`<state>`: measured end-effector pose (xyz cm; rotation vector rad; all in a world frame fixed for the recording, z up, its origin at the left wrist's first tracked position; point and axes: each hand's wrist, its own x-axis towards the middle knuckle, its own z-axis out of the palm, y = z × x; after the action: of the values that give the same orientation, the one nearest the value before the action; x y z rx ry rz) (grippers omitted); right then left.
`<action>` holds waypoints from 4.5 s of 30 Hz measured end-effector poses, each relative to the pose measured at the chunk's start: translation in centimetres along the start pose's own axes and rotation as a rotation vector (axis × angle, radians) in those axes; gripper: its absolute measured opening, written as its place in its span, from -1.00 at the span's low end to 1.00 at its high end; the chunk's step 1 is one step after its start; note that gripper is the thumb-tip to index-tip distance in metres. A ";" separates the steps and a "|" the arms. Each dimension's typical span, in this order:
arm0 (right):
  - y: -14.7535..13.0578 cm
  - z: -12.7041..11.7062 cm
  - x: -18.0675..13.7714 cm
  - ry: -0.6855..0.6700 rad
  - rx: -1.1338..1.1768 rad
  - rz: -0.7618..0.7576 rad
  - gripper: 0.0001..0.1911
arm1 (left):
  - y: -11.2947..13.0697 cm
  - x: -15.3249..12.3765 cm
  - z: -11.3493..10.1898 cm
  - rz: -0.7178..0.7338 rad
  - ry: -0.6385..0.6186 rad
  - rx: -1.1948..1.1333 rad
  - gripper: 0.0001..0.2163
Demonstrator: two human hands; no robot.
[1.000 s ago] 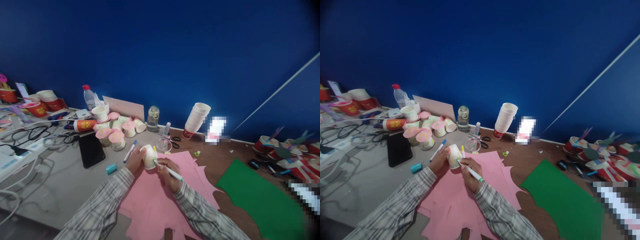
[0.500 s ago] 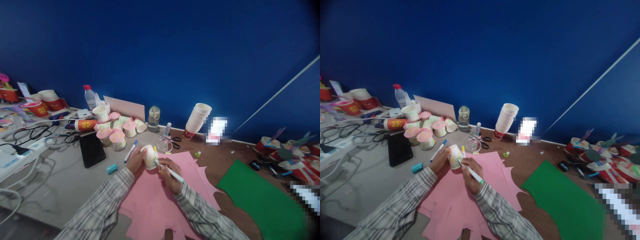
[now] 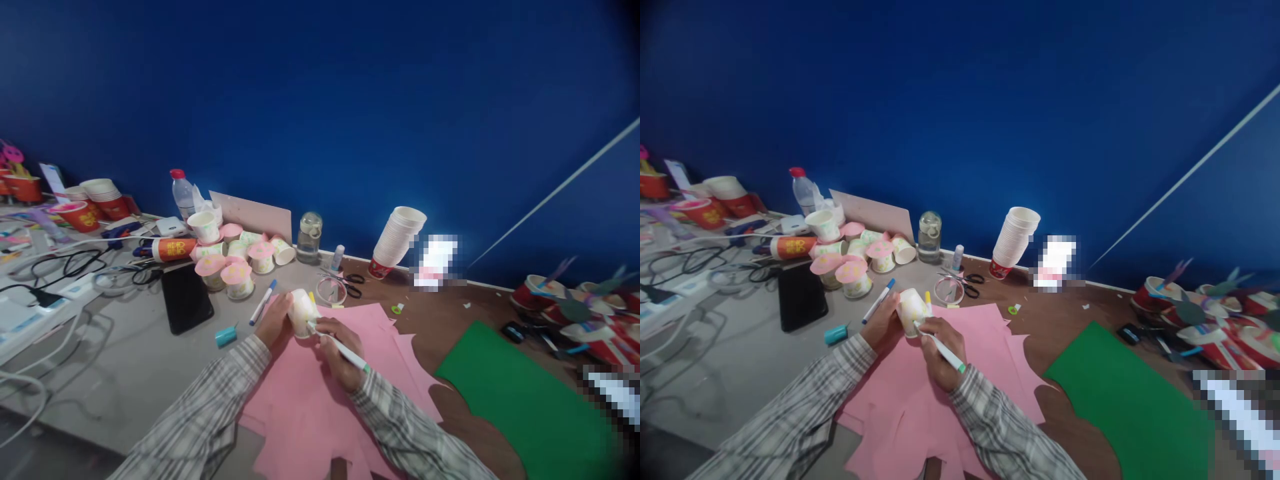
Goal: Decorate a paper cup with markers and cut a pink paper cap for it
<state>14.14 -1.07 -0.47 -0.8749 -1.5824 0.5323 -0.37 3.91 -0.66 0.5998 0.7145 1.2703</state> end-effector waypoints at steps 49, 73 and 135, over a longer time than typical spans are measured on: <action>0.2 0.3 0.1 0.064 0.013 0.186 -0.83 | 0.6 -0.4 0.5 -0.036 -0.030 0.004 -0.66; 0.5 0.3 -0.1 0.025 0.021 0.162 -0.83 | 0.4 -0.4 0.5 -0.017 -0.057 0.001 -0.67; 0.4 -0.1 0.2 -0.001 -0.048 0.106 -0.83 | 0.5 -0.3 0.5 -0.032 -0.034 -0.034 -0.69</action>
<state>14.30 -0.71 -0.62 -0.9995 -1.5616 0.5717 -0.40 3.67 0.09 0.5795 0.6708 1.2379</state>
